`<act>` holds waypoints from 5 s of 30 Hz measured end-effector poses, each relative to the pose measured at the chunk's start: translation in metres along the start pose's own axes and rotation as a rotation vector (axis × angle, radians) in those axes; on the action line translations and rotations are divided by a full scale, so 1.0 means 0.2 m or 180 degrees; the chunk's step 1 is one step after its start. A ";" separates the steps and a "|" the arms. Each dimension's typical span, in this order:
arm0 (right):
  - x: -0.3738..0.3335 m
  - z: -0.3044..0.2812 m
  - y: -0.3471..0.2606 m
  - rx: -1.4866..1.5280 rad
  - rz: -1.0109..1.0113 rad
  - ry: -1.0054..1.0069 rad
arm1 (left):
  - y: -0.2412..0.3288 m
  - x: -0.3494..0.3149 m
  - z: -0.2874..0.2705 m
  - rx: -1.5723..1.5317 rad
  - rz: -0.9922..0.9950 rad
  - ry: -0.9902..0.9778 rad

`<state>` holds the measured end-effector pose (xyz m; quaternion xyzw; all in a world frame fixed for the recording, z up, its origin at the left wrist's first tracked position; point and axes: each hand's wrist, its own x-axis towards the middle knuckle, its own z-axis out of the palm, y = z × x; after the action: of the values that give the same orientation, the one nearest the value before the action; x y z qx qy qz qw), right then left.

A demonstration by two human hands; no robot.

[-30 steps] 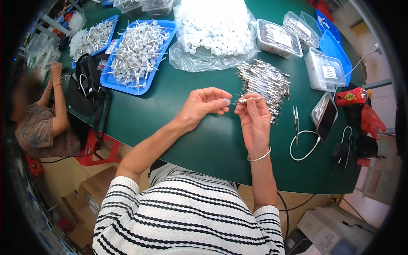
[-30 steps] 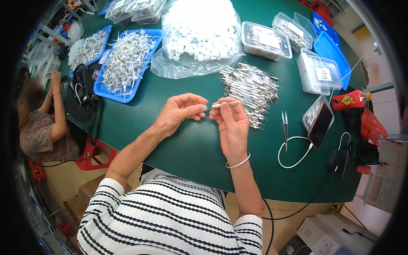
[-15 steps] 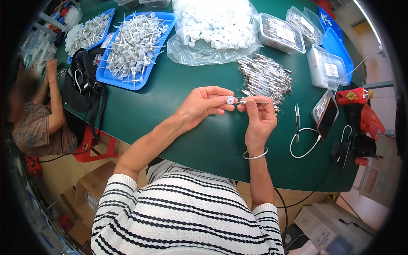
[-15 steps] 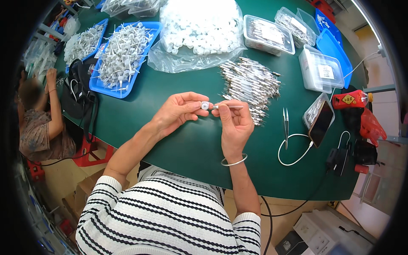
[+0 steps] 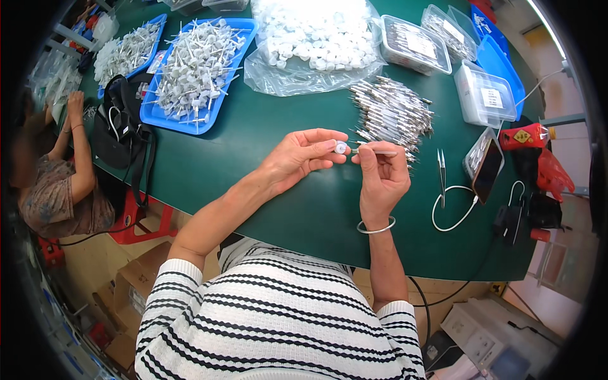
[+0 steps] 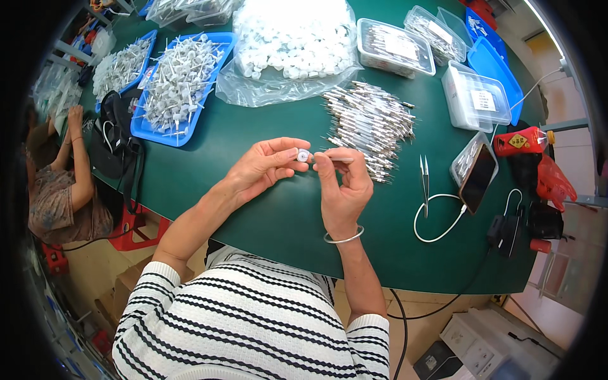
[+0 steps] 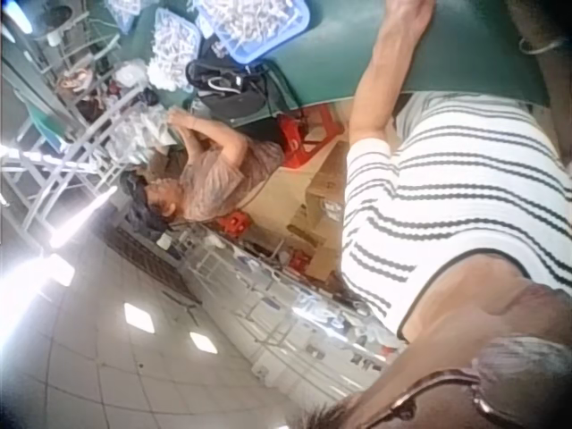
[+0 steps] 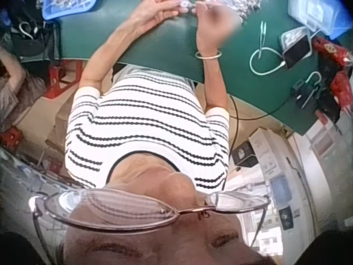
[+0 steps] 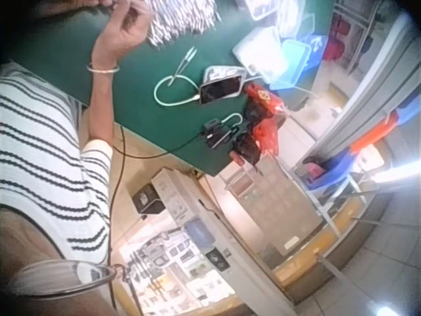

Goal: The person repeatedly picks up small white plastic caps and metal rods from a green workbench. They insert the metal rods into the caps and place the assembled units into a blue tray. The process is repetitive and involves handling small parts with both hands.

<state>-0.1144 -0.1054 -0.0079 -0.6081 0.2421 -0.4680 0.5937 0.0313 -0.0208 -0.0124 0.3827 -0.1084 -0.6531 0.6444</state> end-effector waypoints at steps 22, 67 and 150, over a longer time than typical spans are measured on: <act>0.01 0.00 0.00 -0.0699 -0.0362 -0.0067 | -0.03 0.01 -0.02 0.0049 -0.0012 0.0050; 0.05 -0.04 -0.05 -0.1428 -0.0660 -0.0575 | -0.05 0.02 -0.01 0.0625 0.0175 0.0170; -0.03 -0.02 -0.02 -0.0109 0.0560 -0.1088 | 0.03 -0.04 0.04 0.1663 0.1772 -0.0643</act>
<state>-0.1222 -0.1018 -0.0060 -0.6653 0.1979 -0.3001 0.6543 0.0305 -0.0167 0.0002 0.4236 -0.4334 -0.4382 0.6638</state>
